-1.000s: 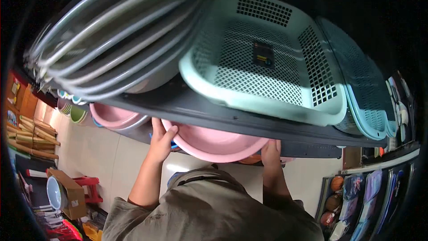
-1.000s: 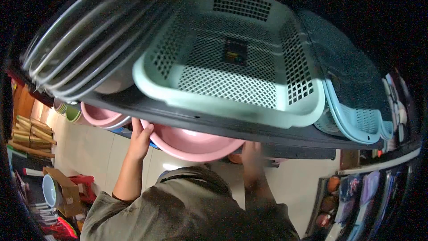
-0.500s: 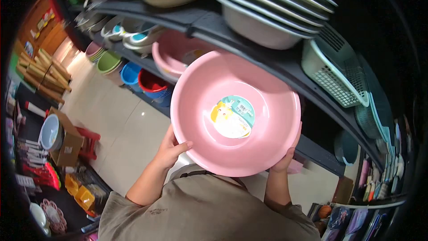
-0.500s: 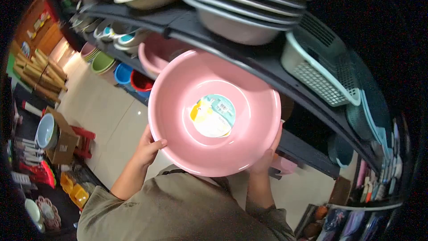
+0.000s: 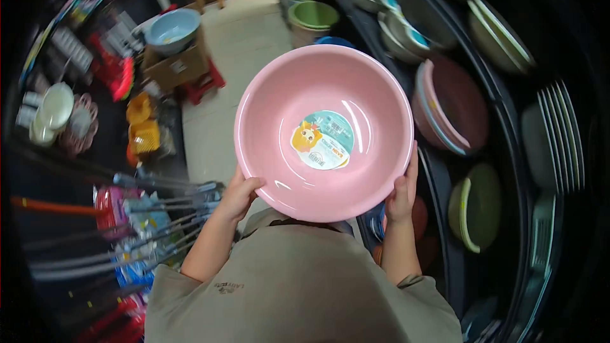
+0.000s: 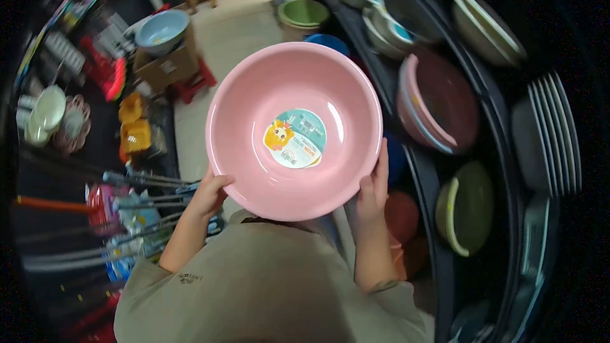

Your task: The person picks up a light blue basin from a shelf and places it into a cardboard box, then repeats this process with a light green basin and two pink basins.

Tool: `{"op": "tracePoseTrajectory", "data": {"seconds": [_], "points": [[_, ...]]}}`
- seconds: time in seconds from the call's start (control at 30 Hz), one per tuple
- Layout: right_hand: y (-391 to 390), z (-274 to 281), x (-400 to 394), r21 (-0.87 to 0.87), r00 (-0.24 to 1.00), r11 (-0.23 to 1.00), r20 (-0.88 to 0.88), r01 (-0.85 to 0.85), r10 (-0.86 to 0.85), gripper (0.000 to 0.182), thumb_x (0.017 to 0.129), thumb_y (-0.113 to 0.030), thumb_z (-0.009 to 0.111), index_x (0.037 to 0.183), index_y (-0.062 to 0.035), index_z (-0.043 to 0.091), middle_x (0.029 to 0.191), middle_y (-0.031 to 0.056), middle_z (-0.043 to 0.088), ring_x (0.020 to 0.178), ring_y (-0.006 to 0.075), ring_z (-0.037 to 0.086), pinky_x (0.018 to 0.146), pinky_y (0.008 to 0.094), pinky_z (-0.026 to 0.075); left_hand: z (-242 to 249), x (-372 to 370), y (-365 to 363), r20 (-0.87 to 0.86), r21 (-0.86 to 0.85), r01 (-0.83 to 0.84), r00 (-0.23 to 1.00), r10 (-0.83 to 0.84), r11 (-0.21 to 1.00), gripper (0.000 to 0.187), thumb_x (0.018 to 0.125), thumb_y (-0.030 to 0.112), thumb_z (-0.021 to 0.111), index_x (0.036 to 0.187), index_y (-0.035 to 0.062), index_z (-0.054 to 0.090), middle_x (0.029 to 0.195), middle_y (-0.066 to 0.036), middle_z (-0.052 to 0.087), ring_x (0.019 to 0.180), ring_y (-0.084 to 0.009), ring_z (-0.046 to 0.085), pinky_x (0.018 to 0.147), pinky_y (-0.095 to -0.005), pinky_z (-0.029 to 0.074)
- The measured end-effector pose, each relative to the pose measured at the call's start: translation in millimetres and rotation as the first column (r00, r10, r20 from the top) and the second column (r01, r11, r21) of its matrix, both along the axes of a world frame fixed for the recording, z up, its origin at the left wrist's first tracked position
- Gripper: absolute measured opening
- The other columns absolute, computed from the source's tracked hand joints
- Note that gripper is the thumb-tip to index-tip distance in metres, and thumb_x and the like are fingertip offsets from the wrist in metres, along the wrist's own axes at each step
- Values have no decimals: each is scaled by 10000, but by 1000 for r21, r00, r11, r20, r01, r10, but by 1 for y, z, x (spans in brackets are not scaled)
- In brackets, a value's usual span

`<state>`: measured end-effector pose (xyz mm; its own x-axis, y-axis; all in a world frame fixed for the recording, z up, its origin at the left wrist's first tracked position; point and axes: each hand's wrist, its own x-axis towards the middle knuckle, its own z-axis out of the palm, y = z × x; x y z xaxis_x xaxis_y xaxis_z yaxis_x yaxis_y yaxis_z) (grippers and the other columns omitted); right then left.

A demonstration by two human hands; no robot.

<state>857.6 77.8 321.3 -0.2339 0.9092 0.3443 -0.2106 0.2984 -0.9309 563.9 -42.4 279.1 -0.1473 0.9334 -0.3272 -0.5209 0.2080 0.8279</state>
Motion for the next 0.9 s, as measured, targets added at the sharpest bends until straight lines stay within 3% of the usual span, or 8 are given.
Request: {"op": "tracePoseTrajectory", "data": {"seconds": [0.03,0.07,0.2,0.27,0.5,0.73,0.8,0.9], "points": [[-2,4,-36,-15,999,999,-40,-30,30,717,909,-371,499,1419,13,174,1354,124,377,1236,207,389,1015,325,318,-9,-20,-16,29,11,-91,995,90,996,735,769,57,524,1412,105,170,1308,-110,405,1122,-227,487,903,-360,438],[6,1,-43,-17,996,996,-37,-85,84,717,909,-371,499,1419,13,174,1354,124,377,1236,207,389,1015,325,318,-15,-18,-27,32,10,-145,989,145,989,735,769,57,524,1412,105,170,1308,-110,405,1122,-227,487,903,-360,438],[38,-2,-88,-254,999,966,31,44,-38,398,926,-106,450,1292,33,376,818,20,479,733,108,492,704,242,427,-49,-19,-59,139,-48,-419,896,421,907,709,771,78,495,1401,117,172,1289,-123,413,1124,-250,493,869,-393,462],[49,-8,-104,-287,995,953,-44,-101,92,395,881,-28,459,1270,5,398,795,11,471,735,104,473,715,238,412,-65,-26,-72,309,-140,-480,810,498,866,686,769,115,493,1387,127,196,1290,-130,412,1131,-276,492,865,-420,466],[92,-17,-168,-398,924,834,-179,-382,338,436,814,39,447,1245,2,392,741,16,466,714,132,482,716,272,424,-62,-52,-71,80,-198,-727,656,750,657,583,773,146,506,1310,130,278,1166,-113,514,1002,-228,584,723,-321,524],[170,-15,-227,-358,886,816,-83,-454,456,415,816,49,456,1227,-1,420,730,21,499,716,120,507,698,251,427,-52,-87,9,23,-225,-734,654,756,641,590,796,172,501,1333,155,259,1157,-105,533,983,-234,601,814,-378,515],[204,-26,-240,-314,852,799,-68,-512,519,424,848,-5,480,1265,-4,406,893,59,574,810,128,524,732,259,428,-47,-105,44,24,-234,-717,671,741,657,584,801,185,500,1335,158,267,1162,-104,538,960,-226,613,821,-380,508],[240,-27,-264,-429,775,776,229,-462,589,569,900,-205,497,1400,-50,272,1385,127,386,1170,211,461,920,346,405,-41,-123,89,57,-200,-692,699,713,694,593,805,182,506,1345,162,260,1192,-107,519,982,-214,604,827,-375,507]]}}
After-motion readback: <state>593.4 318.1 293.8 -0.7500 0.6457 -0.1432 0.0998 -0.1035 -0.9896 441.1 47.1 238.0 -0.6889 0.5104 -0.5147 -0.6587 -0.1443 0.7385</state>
